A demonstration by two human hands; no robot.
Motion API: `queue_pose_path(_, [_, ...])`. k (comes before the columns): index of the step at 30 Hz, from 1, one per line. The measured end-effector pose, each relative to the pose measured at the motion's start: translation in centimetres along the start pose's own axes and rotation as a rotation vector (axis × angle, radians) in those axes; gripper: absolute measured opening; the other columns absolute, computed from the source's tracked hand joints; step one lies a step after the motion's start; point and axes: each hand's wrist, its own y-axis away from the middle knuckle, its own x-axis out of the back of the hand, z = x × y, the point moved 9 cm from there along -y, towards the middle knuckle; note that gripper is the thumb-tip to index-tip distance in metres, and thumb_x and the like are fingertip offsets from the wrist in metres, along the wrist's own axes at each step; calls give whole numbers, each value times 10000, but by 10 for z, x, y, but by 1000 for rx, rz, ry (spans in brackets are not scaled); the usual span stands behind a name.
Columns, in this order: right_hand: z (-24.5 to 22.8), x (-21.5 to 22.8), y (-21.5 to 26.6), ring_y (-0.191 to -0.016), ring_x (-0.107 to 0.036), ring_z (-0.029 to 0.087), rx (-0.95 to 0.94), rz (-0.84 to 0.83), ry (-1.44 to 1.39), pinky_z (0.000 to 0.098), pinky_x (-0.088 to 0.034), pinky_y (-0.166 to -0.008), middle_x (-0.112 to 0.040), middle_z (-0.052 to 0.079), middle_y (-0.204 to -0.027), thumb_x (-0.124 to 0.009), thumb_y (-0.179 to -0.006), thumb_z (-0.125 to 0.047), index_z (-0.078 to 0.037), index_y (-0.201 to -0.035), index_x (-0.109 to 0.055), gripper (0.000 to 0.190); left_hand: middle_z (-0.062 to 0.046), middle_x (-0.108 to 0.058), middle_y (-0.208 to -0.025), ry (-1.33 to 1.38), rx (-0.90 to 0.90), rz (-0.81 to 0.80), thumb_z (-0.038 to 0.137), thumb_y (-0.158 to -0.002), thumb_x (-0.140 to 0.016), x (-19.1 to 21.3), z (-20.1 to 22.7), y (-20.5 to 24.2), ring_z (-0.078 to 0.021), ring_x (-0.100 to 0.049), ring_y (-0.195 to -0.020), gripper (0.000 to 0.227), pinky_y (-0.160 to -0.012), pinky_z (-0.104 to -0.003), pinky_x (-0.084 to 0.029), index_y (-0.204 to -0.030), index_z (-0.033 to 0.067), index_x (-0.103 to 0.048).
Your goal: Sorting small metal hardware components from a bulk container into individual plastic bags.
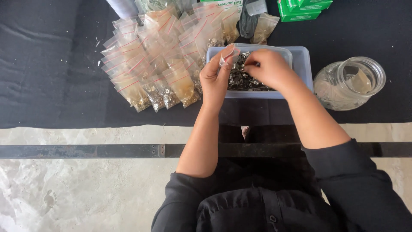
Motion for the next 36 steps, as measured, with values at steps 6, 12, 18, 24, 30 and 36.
queue_pose_path(6, [25,15,16,-812,-688,242,-254,-67,-1315,388,-604,-707,-719,173,-1044,-489,-922,-69,-105,-1037,-585,154,-38,-748,-1257,123,35,-14,249,-1054,-670,-3,-9,3,-151,-664,-1256,267,-1005,-298,-584,-1277,111,-721])
queue_pose_path(12, [16,13,4,-537,-486,115,-183,0,-974,261,-319,-404,-668,87,-845,-621,-1011,-260,-99,-959,-614,169,-77,-757,-1241,121,63,52,267,-1048,-672,4,-7,4,-112,-687,-1145,281,-840,-237,-556,-1267,100,-727])
queue_pose_path(18, [-19,27,-4,-965,-702,186,-68,-56,44,371,-486,-813,-776,-10,-1035,-676,-982,-219,-194,-1087,-781,151,-82,-752,-1236,92,33,72,250,-1054,-657,9,-2,3,-162,-687,-1212,272,-980,-319,-601,-1261,83,-714])
queue_pose_path(24, [-18,34,17,-904,-694,220,-192,-293,264,408,-493,-769,-770,-9,-1066,-668,-968,-246,-234,-1171,-785,234,-59,-750,-1236,112,36,16,238,-1050,-671,-2,0,5,-158,-676,-1233,258,-1073,-336,-589,-1257,91,-719])
queue_pose_path(30, [-3,-8,7,-893,-755,289,61,-241,620,474,-581,-766,-758,5,-916,-685,-971,-342,-264,-1123,-762,188,-100,-772,-1193,102,-92,75,105,-1024,-732,-7,0,11,-207,-698,-1204,230,-998,-376,-584,-1253,99,-756])
queue_pose_path(36, [-13,13,9,-974,-721,398,-23,-237,374,524,-550,-830,-774,123,-949,-644,-1008,-288,-135,-1095,-761,212,-101,-773,-1196,96,-85,81,124,-1041,-716,-4,1,9,-211,-695,-1204,208,-1013,-375,-574,-1242,95,-758])
